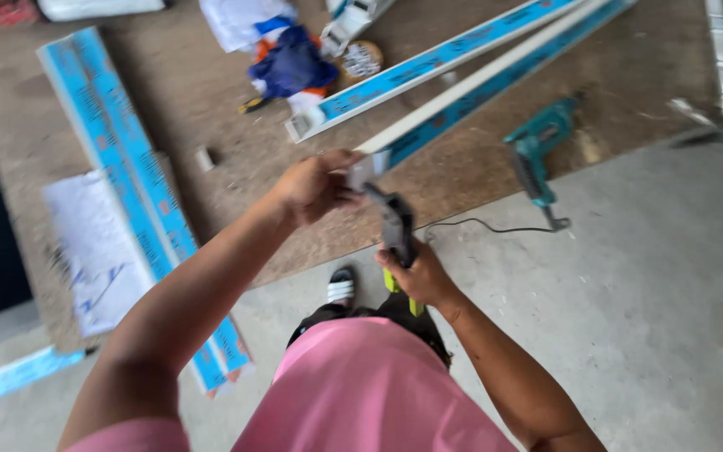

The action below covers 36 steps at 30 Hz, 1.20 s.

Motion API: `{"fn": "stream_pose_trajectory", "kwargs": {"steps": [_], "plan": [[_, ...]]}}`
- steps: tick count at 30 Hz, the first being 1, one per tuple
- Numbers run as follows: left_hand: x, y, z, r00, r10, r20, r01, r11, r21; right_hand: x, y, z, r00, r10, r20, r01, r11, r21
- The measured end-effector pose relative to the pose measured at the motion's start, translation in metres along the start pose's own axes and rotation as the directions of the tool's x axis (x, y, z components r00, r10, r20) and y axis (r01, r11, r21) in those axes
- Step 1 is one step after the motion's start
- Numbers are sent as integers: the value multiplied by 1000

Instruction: Assembling aluminum frames by drilling holes and using a hand riveter to join the profiles

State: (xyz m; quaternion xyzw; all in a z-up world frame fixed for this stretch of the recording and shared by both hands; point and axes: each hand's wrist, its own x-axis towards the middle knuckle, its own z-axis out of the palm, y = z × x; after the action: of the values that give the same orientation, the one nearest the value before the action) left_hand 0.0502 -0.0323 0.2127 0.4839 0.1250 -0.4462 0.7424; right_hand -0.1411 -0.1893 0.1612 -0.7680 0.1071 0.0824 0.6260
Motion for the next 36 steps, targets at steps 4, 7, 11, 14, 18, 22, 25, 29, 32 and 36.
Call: {"fn": "stream_pose_trajectory", "kwargs": {"steps": [4, 7, 11, 14, 18, 22, 25, 29, 32, 36], "plan": [[-11, 2, 13, 999, -33, -7, 33, 998, 58, 1, 13, 19, 940, 27, -339, -67, 992, -107], [-9, 2, 14, 999, -39, -10, 40, 997, 65, -12, -36, -23, 966, 218, -136, -251, 914, -319], [2, -11, 5, 1000, -17, 5, 16, 995, 100, -29, -76, -56, 890, 424, 168, -307, 829, -467], [-14, 1, 15, 999, -34, -14, 35, 996, 82, -15, -65, -25, 993, 108, 54, -107, 994, -27], [-10, 0, 18, 999, -37, -10, 37, 998, 51, 4, 30, 8, 965, 90, -248, -109, 992, -64], [1, 7, 13, 999, -39, -31, 40, 998, 43, 12, 17, -12, 977, 40, -211, -98, 957, -272], [5, 2, 3, 998, -41, -46, 43, 998, 46, -11, -59, -44, 959, 272, 75, -207, 859, -469], [4, 3, 6, 997, -73, -23, 74, 996, 56, -2, -49, -49, 990, 110, 93, -64, 915, -399], [10, 2, 4, 999, -49, -16, 49, 999, 23, 10, 16, -25, 997, 31, -77, -46, 978, -204], [34, -4, -11, 999, -41, -5, 41, 999, 30, 33, 42, 1, 974, -14, -226, -22, 988, -153]]}}
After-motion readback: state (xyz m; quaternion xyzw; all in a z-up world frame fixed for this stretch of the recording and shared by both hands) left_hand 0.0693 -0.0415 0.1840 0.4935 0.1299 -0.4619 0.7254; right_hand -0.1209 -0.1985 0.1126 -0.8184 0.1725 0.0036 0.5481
